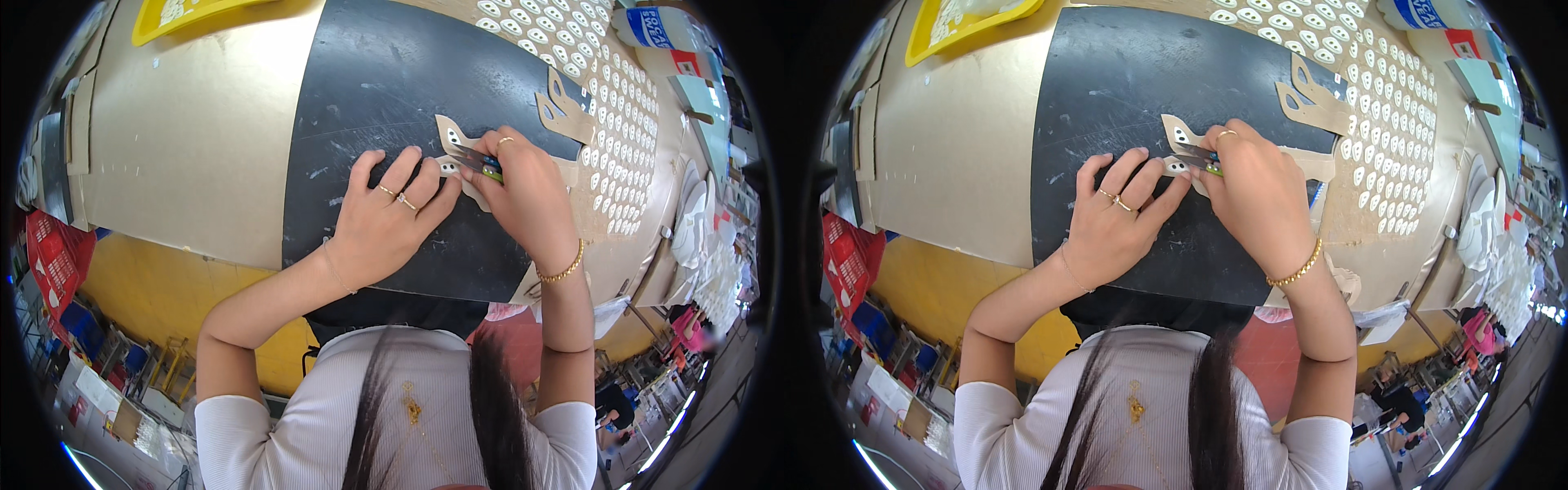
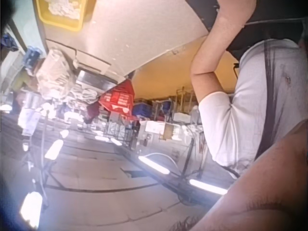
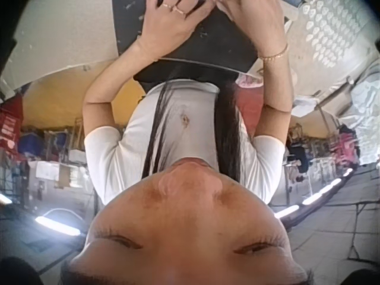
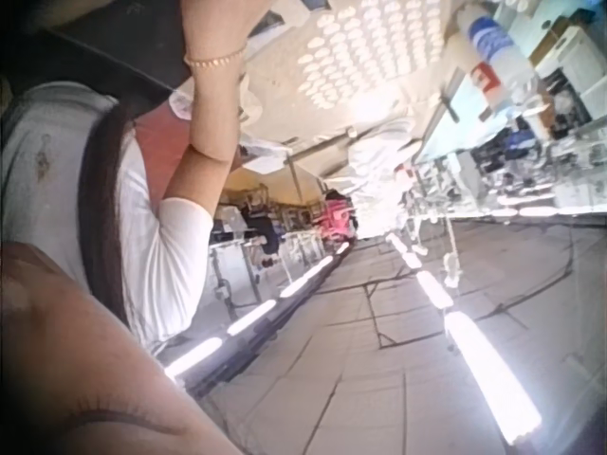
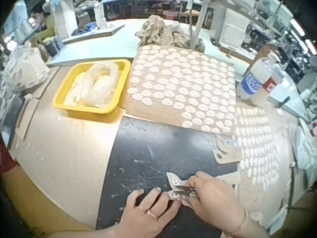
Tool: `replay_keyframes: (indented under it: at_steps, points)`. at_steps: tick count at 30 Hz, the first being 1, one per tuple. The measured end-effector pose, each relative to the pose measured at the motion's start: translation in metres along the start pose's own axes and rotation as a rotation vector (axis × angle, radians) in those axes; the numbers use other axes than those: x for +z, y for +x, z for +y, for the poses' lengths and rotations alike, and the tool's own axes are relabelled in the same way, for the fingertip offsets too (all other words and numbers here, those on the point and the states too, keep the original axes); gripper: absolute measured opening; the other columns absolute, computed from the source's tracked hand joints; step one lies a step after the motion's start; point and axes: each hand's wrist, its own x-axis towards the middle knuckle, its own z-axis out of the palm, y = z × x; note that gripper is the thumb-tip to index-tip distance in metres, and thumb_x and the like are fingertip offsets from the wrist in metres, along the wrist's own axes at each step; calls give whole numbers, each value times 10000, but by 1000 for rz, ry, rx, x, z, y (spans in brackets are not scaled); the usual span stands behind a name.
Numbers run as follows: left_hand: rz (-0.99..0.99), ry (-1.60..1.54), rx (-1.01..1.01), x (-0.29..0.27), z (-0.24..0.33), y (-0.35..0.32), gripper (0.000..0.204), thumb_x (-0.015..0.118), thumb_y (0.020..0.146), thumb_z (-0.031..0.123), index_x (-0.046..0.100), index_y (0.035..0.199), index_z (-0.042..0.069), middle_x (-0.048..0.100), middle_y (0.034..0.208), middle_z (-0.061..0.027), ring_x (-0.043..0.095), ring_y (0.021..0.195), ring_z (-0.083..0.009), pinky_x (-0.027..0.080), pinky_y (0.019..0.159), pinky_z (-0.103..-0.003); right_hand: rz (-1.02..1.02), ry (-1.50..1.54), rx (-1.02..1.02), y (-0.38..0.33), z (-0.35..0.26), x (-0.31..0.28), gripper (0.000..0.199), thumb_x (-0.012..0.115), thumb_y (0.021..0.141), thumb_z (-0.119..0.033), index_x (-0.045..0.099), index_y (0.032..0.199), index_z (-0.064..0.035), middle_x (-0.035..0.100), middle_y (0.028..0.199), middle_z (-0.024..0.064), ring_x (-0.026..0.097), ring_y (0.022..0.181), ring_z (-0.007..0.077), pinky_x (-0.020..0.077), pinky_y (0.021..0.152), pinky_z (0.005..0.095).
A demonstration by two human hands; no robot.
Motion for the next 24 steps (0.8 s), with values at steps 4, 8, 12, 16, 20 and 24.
replay_keyframes:
  at_steps: [4,8,12,16,20,24]
  points:
    - [28,26,17,4,-1,-4,377,635,868,169,659,1241,115,538,1218,-92,521,1223,-273,410,982,-518,-24,-3,37,1,-2,-3,254,807,817,-167,697,997,-26,678,946,117,684,826,350,540,709,418]
    - [39,30,22,5,1,-3,372,632,873,168,657,1240,114,538,1215,-95,520,1221,-277,411,982,-518,100,31,56,-15,3,1,211,798,814,-106,687,976,-28,658,919,111,673,791,345,531,705,407]
    - [3,80,12,1,4,-1,378,628,876,160,655,1249,109,542,1213,-109,518,1226,-291,421,983,-520,201,143,131,-25,4,1,192,783,802,-34,675,960,-32,638,910,107,661,756,330,522,688,400]
    - [-4,119,19,0,9,-1,379,622,882,154,654,1256,102,552,1209,-115,522,1221,-305,436,985,-517,219,124,61,-31,4,0,201,771,794,-7,685,972,-44,639,921,97,670,747,296,529,654,374]
    - [42,43,25,5,2,-6,417,639,872,155,655,1283,85,559,1249,-114,529,1253,-300,442,996,-498,266,188,-55,-25,-2,12,258,756,771,20,723,1012,-66,633,918,76,672,727,258,535,631,345]
    - [39,-21,-12,3,-1,-10,463,678,835,133,656,1288,41,569,1291,-108,532,1281,-281,433,1013,-476,255,45,-170,-34,-1,18,365,731,747,14,764,1087,-117,636,967,38,652,671,213,530,609,325]
